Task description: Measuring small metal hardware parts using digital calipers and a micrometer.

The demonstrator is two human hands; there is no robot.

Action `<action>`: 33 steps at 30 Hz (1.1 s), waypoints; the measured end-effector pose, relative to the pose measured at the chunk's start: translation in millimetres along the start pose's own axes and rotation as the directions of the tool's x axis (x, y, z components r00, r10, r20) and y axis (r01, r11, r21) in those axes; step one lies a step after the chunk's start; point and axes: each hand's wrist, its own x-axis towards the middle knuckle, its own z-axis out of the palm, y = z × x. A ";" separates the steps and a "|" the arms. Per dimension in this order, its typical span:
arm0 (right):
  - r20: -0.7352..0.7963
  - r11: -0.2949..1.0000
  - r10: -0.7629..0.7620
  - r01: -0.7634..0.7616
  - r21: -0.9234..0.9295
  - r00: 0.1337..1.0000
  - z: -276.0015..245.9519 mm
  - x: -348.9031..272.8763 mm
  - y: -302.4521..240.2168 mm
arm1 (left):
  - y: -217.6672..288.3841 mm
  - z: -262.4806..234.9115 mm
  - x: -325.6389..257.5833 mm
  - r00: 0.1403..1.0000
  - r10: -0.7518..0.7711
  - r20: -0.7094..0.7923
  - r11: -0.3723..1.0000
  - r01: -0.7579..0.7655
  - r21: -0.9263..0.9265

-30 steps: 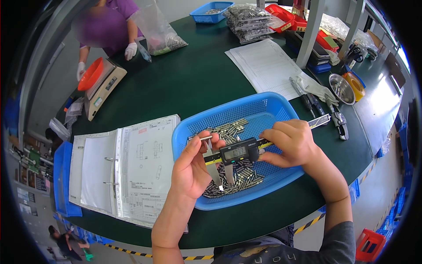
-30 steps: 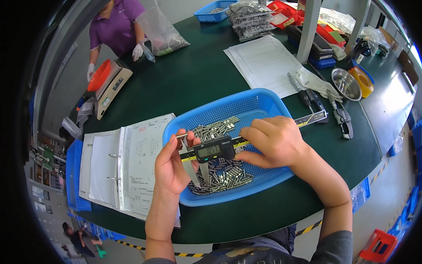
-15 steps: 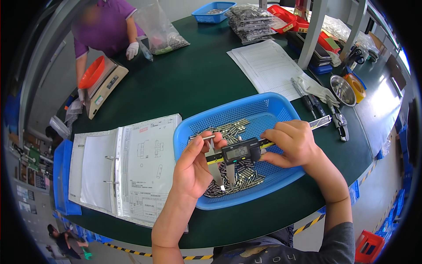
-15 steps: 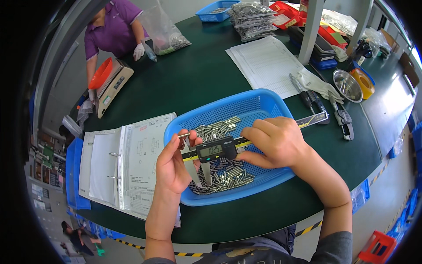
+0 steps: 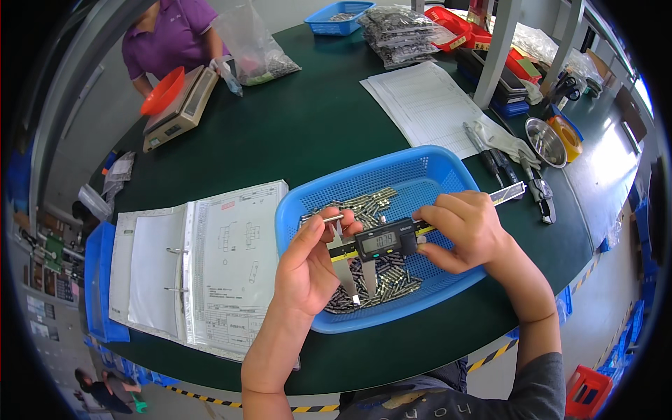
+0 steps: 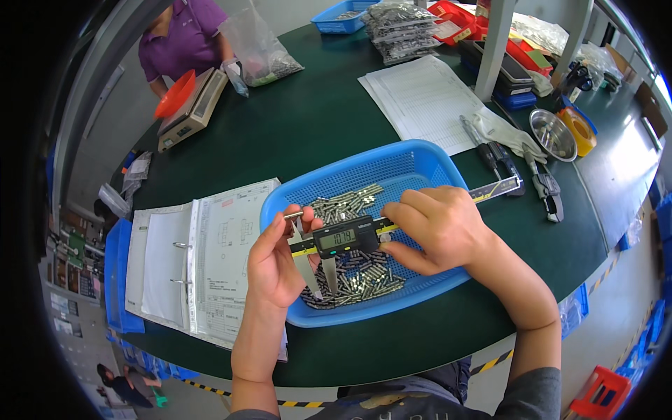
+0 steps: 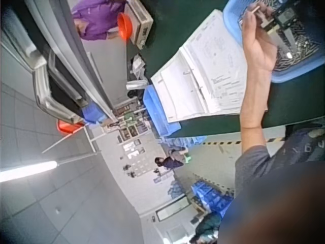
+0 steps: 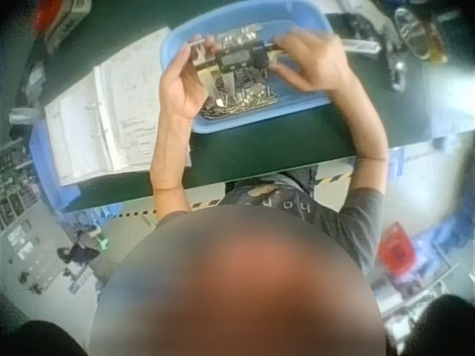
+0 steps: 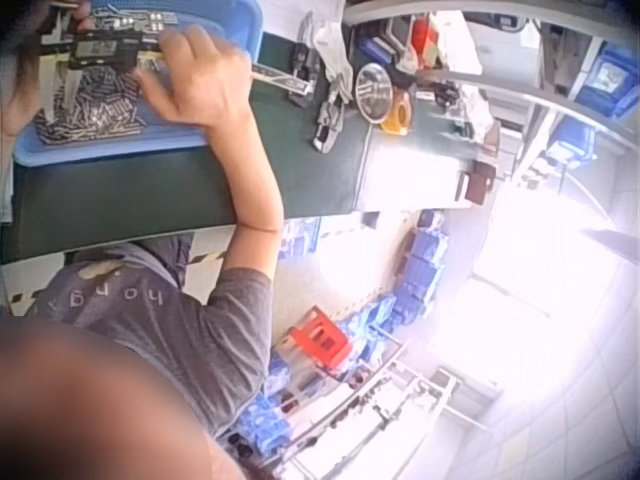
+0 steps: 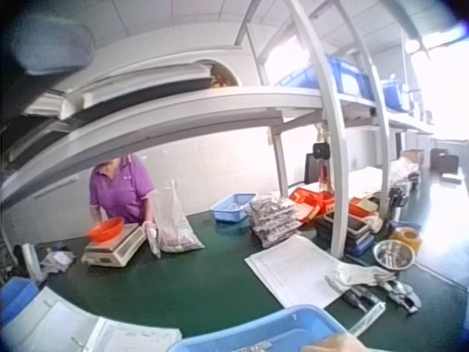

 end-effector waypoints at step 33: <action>-0.003 1.000 -0.005 0.005 0.024 1.000 3.4 5.5 -2.5 | -0.2 -3.8 -0.9 0.984 0.077 0.160 0.977 -0.106 0.186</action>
